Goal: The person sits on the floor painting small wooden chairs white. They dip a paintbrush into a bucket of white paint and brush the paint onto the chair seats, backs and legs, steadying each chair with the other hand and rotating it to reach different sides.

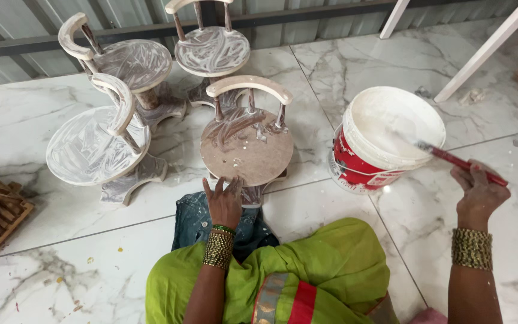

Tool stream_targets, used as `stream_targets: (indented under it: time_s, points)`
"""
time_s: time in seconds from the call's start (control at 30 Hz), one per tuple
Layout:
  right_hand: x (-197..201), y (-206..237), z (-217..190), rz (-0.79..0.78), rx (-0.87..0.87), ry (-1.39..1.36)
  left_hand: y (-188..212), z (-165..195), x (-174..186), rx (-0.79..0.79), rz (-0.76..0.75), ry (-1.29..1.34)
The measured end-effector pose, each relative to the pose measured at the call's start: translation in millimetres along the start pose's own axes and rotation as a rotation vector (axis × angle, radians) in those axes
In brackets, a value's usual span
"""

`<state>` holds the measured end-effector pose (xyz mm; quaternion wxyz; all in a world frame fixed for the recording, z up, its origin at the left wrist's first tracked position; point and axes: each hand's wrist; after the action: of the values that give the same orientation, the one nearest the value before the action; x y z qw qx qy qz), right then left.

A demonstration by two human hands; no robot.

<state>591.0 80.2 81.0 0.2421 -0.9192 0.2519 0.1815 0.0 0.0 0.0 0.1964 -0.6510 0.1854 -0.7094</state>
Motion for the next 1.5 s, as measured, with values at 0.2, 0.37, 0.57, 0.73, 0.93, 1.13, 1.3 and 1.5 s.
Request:
stream_targets:
  time_s: [0.2, 0.37, 0.57, 0.73, 0.93, 1.13, 1.3, 1.5]
  points:
    - [-20.8, 7.5, -5.7, -0.053, -0.098, 0.056, -1.9, 0.9, 2.4, 0.004, 0.007, 0.014]
    - [-24.8, 15.9, -16.2, -0.122, -0.220, 0.046, -2.1, 1.1, 0.6, -0.001, 0.009, -0.002]
    - [-26.5, 26.4, -17.4, -0.135, -0.277, -0.067, -0.9, -0.1, -3.1, -0.005, 0.007, -0.013]
    - [-21.2, 25.8, -1.1, -0.050, -0.134, -0.045, 2.4, -0.6, -7.7, -0.009, -0.029, -0.030]
    - [-4.3, 38.7, 13.4, -0.340, 0.235, 0.177, -2.4, 6.3, -27.8, -0.001, -0.070, -0.102]
    - [-1.9, 40.3, 29.4, -0.377, -0.016, 0.062, -3.4, 16.3, -37.3, 0.030, -0.096, -0.120]
    - [-53.1, 53.5, 31.2, -0.405, -0.203, -0.361, -6.3, 23.6, -36.7, 0.024, -0.094, -0.124]
    - [-201.8, 138.3, 74.7, -0.592, -0.082, -0.024, -10.7, 31.9, -31.0, 0.032, -0.193, -0.151]
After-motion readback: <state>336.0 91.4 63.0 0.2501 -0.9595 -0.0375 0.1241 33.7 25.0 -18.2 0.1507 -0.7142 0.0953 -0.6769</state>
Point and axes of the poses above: each hand's wrist, its own y-axis away from the middle knuckle, its own x-axis out of the back of the hand, z = x × y, and after that the axes turned 9 degrees about -y, right-handed
